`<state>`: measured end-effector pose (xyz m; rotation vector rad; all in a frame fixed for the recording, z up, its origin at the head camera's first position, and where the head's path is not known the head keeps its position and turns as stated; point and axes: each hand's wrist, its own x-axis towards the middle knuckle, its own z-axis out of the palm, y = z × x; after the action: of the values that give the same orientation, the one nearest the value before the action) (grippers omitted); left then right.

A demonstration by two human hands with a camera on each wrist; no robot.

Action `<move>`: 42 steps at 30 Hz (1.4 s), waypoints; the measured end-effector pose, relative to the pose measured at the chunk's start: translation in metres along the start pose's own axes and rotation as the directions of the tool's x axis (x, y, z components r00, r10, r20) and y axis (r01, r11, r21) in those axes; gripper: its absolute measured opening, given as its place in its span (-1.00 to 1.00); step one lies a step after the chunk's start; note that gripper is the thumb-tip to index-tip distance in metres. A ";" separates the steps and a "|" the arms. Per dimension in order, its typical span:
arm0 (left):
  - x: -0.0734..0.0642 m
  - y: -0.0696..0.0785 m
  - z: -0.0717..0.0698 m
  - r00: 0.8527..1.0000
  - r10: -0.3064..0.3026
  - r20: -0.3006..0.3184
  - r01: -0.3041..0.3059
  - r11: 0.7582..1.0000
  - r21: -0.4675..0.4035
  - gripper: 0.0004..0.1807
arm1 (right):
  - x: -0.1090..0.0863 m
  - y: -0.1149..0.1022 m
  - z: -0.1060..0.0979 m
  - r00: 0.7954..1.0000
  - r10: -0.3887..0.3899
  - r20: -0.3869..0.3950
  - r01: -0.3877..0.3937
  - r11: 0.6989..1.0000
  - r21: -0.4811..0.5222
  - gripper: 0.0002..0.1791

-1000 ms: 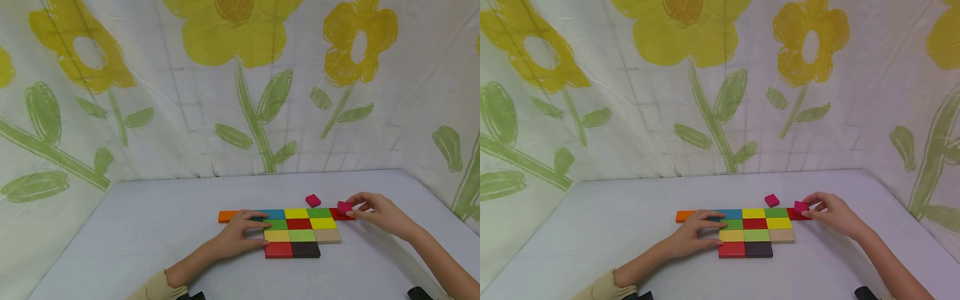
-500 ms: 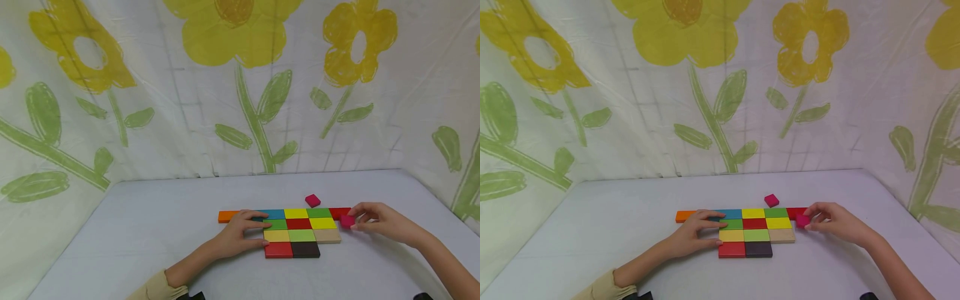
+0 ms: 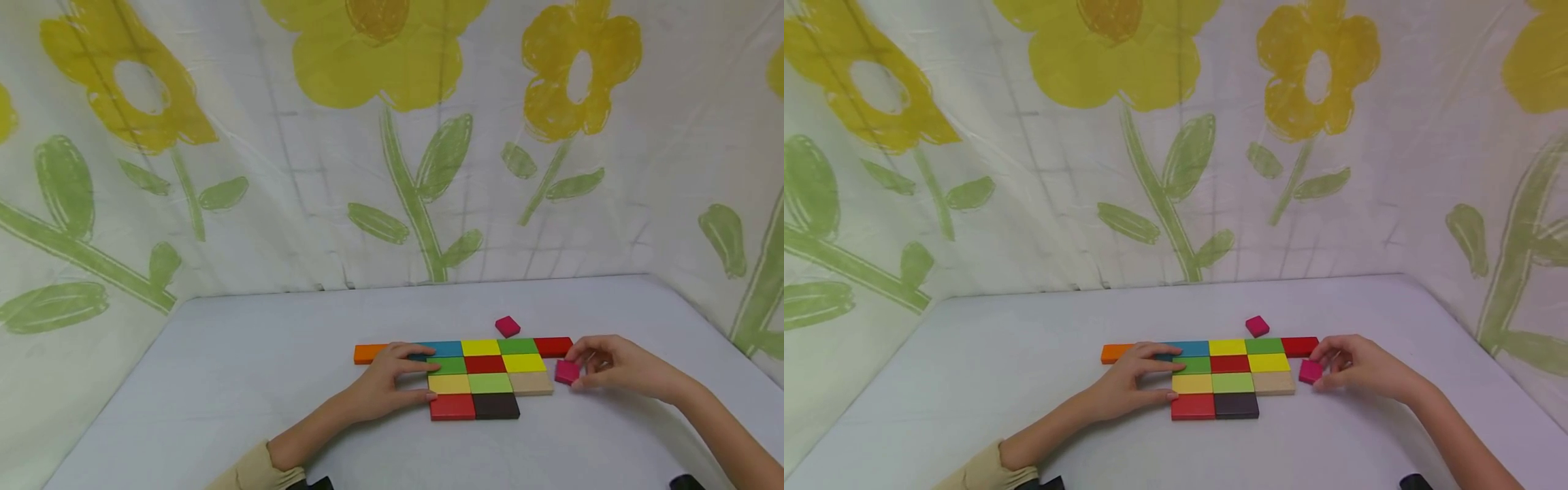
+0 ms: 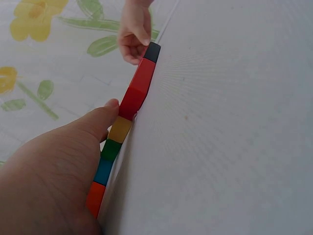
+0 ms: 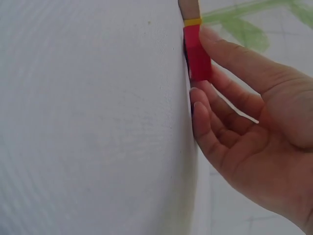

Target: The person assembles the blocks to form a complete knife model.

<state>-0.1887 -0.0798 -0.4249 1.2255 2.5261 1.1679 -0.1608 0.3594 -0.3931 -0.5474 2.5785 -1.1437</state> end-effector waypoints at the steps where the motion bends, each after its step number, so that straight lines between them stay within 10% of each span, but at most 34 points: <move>1: 0.000 0.000 0.000 1.000 0.000 0.000 0.000 1.000 -0.001 -0.52 | 0.000 0.000 0.000 1.000 -0.002 0.004 0.002 1.000 0.001 -0.65; 17: 0.000 -0.002 -0.001 1.000 -0.009 -0.005 0.009 1.000 -0.007 -0.52 | 0.002 0.006 -0.002 0.991 -0.096 0.096 0.092 0.995 0.046 -0.71; 42: 0.000 -0.002 0.001 1.000 -0.017 -0.004 0.017 1.000 0.002 -0.52 | 0.007 -0.005 0.015 0.995 -0.045 -0.093 0.040 0.997 -0.059 -0.71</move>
<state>-0.1893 -0.0798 -0.4268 1.2013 2.5354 1.1659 -0.1598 0.3432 -0.3998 -0.5767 2.6997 -1.1377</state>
